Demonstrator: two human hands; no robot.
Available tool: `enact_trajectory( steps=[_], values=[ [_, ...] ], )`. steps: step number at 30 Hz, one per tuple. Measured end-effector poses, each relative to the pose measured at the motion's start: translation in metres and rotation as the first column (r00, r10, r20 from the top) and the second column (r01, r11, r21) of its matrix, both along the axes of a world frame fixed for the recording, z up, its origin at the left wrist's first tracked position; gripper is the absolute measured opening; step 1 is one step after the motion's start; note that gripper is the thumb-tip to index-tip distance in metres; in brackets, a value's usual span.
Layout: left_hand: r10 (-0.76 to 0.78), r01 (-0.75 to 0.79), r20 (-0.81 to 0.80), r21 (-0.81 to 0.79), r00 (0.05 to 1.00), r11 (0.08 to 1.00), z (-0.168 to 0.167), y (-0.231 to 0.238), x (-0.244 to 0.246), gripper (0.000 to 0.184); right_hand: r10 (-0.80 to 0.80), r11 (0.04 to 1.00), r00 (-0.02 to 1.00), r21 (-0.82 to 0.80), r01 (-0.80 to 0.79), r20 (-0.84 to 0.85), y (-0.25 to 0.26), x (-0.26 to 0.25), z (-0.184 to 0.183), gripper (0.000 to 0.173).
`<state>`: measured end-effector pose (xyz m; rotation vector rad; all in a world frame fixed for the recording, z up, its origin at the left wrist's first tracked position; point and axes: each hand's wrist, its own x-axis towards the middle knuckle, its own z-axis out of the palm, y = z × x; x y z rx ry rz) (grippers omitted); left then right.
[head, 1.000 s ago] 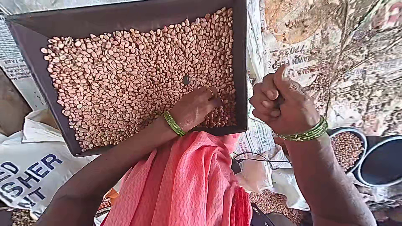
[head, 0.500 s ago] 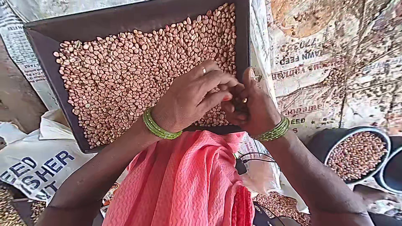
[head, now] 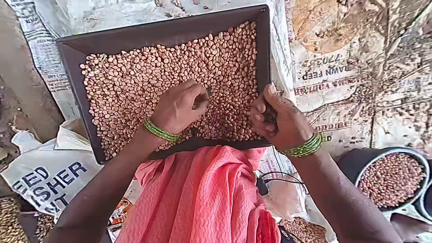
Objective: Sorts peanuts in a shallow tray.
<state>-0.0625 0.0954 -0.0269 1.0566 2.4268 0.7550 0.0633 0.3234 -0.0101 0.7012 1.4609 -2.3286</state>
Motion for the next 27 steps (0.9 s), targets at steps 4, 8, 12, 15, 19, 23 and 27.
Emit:
enact_trajectory(
  steps=[4,8,12,15,19,23,27],
  values=[
    [-0.078,0.079,-0.014,0.313,0.997,0.946,0.032,0.016,-0.002,0.019,0.052,0.999,0.998,-0.013,-0.052,0.043,-0.016,-0.009,-0.004,0.055],
    [-0.130,0.094,0.048,0.457,0.990,0.884,0.042,0.028,0.005,0.035,0.097,0.982,0.993,-0.158,-0.106,-0.060,-0.022,-0.014,-0.008,0.063],
    [-0.044,0.037,0.058,0.128,0.997,0.991,0.015,0.018,-0.002,0.021,-0.007,0.983,0.987,-0.182,-0.022,-0.158,-0.006,-0.016,-0.006,0.056],
    [-0.078,0.079,0.086,-0.001,0.993,0.997,-0.008,0.016,0.000,0.020,-0.098,0.980,0.985,-0.184,0.071,-0.143,0.003,-0.013,-0.006,0.055],
    [-0.123,0.123,0.012,0.018,0.992,0.992,-0.035,0.023,0.016,0.020,-0.118,0.978,0.987,-0.183,0.097,-0.111,0.001,-0.007,-0.006,0.053],
    [-0.070,0.085,0.079,-0.205,0.994,0.975,-0.026,0.019,0.018,0.021,-0.074,0.985,0.989,-0.167,0.052,-0.131,0.003,-0.008,-0.007,0.054],
    [-0.039,0.080,0.141,-0.292,0.989,0.953,-0.012,0.000,0.014,0.020,-0.080,0.985,0.991,-0.160,0.063,-0.103,0.001,-0.010,-0.007,0.055]
  ],
)
